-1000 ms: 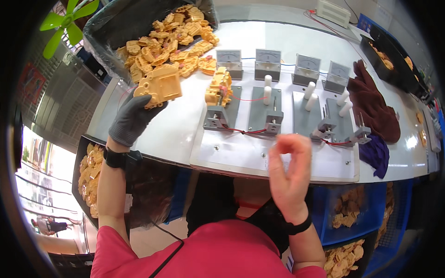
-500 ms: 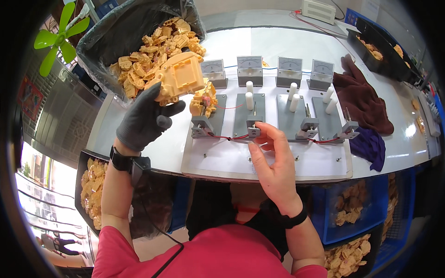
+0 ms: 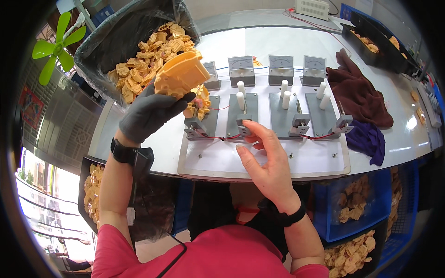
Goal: The person places yellow plastic electrical components into a white testing fixture with three slots, then connects red and black wires to terminals on each unit. The person repeats this process for multiple components, moving them from a nearby bin to the fixture and securing the wiring.
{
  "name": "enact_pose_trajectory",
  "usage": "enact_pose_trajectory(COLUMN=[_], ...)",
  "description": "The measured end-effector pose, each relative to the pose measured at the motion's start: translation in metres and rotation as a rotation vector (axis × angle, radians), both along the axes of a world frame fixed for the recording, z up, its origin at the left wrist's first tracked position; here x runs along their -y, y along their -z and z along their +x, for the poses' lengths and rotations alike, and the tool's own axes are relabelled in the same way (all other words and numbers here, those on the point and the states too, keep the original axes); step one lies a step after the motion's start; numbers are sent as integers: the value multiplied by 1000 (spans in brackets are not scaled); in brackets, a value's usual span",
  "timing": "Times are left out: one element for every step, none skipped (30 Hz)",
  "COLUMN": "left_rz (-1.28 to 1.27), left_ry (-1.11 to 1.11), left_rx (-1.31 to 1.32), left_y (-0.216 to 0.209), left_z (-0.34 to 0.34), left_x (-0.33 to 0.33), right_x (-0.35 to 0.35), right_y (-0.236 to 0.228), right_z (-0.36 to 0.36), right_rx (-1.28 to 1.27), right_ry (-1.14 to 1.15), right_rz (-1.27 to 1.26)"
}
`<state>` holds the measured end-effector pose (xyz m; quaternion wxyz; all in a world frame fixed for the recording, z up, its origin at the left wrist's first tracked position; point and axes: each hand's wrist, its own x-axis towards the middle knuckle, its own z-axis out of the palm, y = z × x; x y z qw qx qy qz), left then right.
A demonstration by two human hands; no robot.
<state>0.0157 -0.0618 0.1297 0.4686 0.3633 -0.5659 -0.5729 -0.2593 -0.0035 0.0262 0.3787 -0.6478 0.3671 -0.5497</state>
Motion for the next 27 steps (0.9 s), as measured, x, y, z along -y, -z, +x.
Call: enact_pose_trajectory(left_rz=[-22,-44,-1,41,83,66,49,32,17,4,-9,-40,-70,-101,-109,-116,-124,-161,-198,-235,-275,-315,-355,-467,-579,-691,-717], left_ry=[0,-1,-14,-25,-36,-37,-39,-40,-36,-36,-35,-42,-46,-50,-52,-54,-56,-57,-58,-59,-77,-96,-115,-128,-141,-154,-137], left_rx=[43,87,62,38,15,39,64,88,101,116,131,172,211,251,271,293,316,351,383,415,493,569,646,795,940,1084,1125], left_y=[-4,-8,-9,-11,-12,-12,-13,-13,-13,-15,-16,-16,-14,-13,-13,-13,-14,-14,-13,-13,-14,-15,-16,-17,-17,-16,-16], left_z=[-2,-4,-5,-6,-7,-7,-6,-6,-7,-8,-8,-9,-9,-10,-11,-12,-13,-14,-15,-16,-19,-22,-24,-26,-27,-28,-32], left_x=[0,0,0,1,1,3,6,8,10,11,13,16,19,22,25,27,28,31,34,36,39,41,44,49,58,64,67], right_x=[1,1,2,2,2,1,0,1,2,2,2,2,1,1,1,1,0,0,0,0,0,0,1,1,1,1,1], right_y=[1,2,3,4,3,2,1,1,3,4,3,2,1,1,1,1,0,-1,-1,-1,-1,-1,-1,0,0,0,0], right_z=[0,0,-1,-1,-2,-3,-3,-4,-4,-3,-3,-3,-3,-3,-3,-3,-3,-3,-4,-4,-5,-5,-4,-4,-4,-4,-4], right_rx=[-1,34,70,106,101,96,92,90,88,88,88,88,86,77,69,62,60,57,52,50,49,47,50,53,51,50,48], right_ry=[-2,-27,-52,-75,-82,-88,-95,-93,-89,-90,-88,-86,-81,-77,-72,-68,-66,-64,-61,-60,-59,-59,-59,-60,-60,-60,-61], right_rz=[-9,12,32,51,53,56,57,47,36,27,13,0,-14,-24,-34,-43,-48,-53,-57,-62,-67,-72,-77,-81,-85,-87,-88])
